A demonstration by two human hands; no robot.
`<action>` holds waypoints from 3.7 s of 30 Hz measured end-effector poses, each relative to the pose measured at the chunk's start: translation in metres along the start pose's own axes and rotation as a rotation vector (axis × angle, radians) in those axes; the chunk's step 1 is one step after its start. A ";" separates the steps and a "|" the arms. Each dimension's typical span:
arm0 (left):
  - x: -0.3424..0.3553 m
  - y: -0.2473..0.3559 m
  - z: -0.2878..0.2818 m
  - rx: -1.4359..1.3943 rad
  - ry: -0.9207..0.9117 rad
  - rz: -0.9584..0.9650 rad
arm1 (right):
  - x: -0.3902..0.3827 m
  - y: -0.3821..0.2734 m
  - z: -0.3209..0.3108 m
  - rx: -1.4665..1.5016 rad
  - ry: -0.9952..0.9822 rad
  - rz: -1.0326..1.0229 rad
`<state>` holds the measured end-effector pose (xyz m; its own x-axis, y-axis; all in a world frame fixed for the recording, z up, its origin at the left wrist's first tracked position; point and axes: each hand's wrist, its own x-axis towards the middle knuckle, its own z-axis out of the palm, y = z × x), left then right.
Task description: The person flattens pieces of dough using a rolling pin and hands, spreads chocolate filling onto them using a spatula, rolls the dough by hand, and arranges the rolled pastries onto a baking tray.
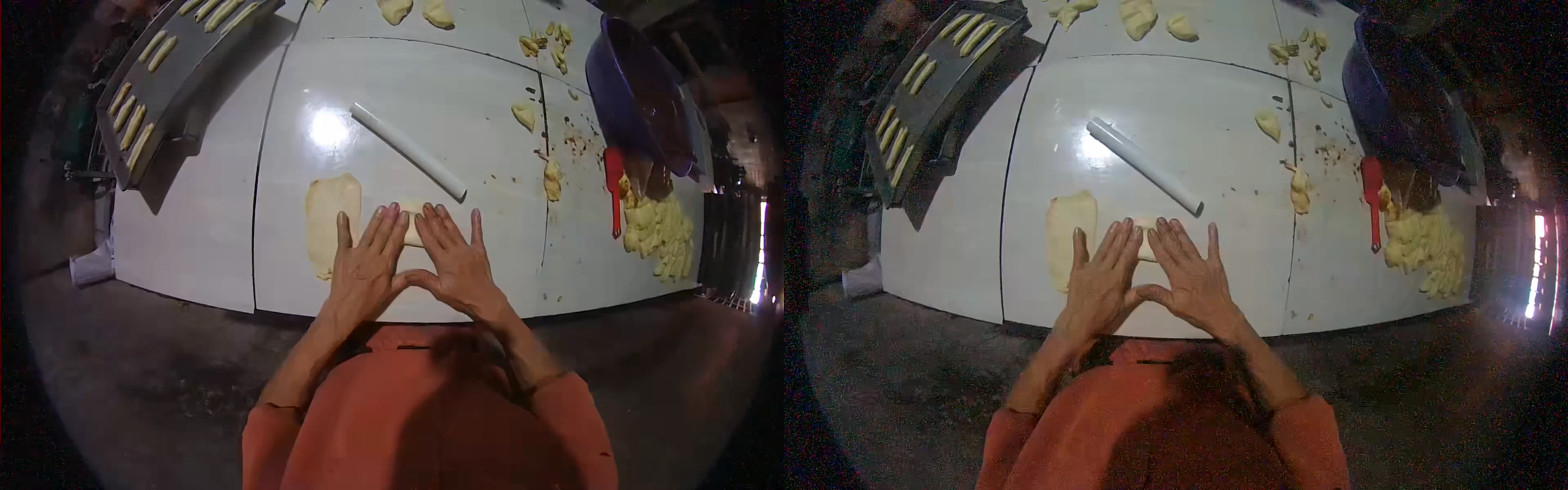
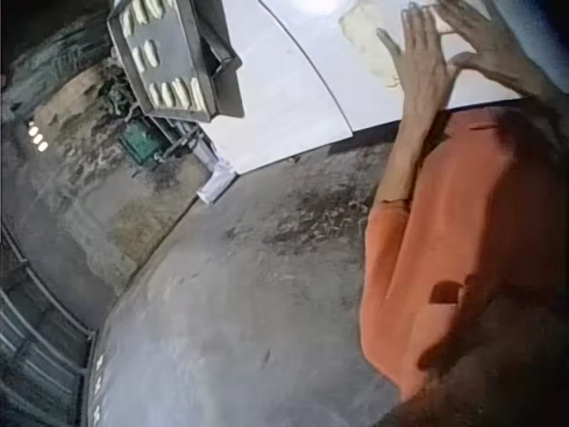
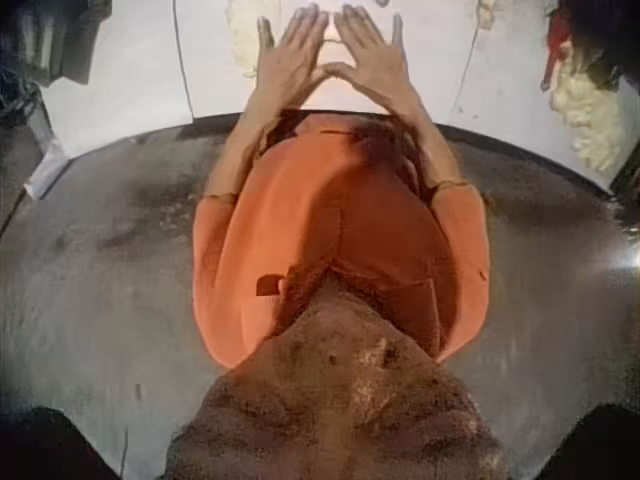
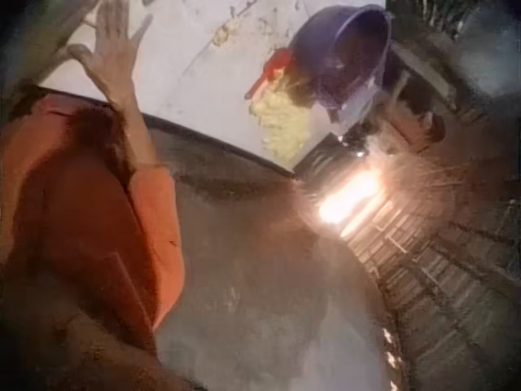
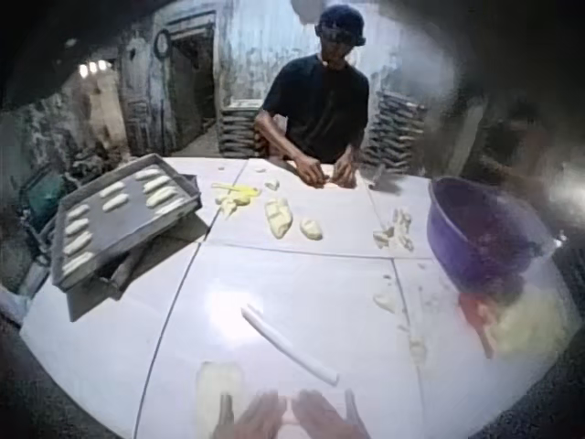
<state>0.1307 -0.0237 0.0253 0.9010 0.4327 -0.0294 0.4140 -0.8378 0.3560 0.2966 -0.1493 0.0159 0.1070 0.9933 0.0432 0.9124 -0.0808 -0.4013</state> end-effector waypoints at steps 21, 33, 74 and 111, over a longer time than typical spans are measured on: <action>-0.034 0.002 0.014 0.047 0.370 -0.087 | 0.012 0.044 -0.053 0.049 0.094 -0.061; 0.112 -0.039 -0.007 0.067 0.333 -0.288 | 0.099 0.068 -0.017 -0.285 0.194 0.349; 0.055 -0.003 0.002 0.141 0.243 -0.259 | 0.050 0.052 -0.024 -0.209 0.123 0.064; 0.046 0.029 0.015 0.063 0.031 -0.204 | -0.064 0.205 -0.112 -0.328 0.452 0.659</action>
<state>0.1864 -0.0328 0.0200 0.7935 0.6049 -0.0660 0.5958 -0.7503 0.2864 0.5205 -0.2386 0.0332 0.7379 0.6129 0.2825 0.6694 -0.7178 -0.1915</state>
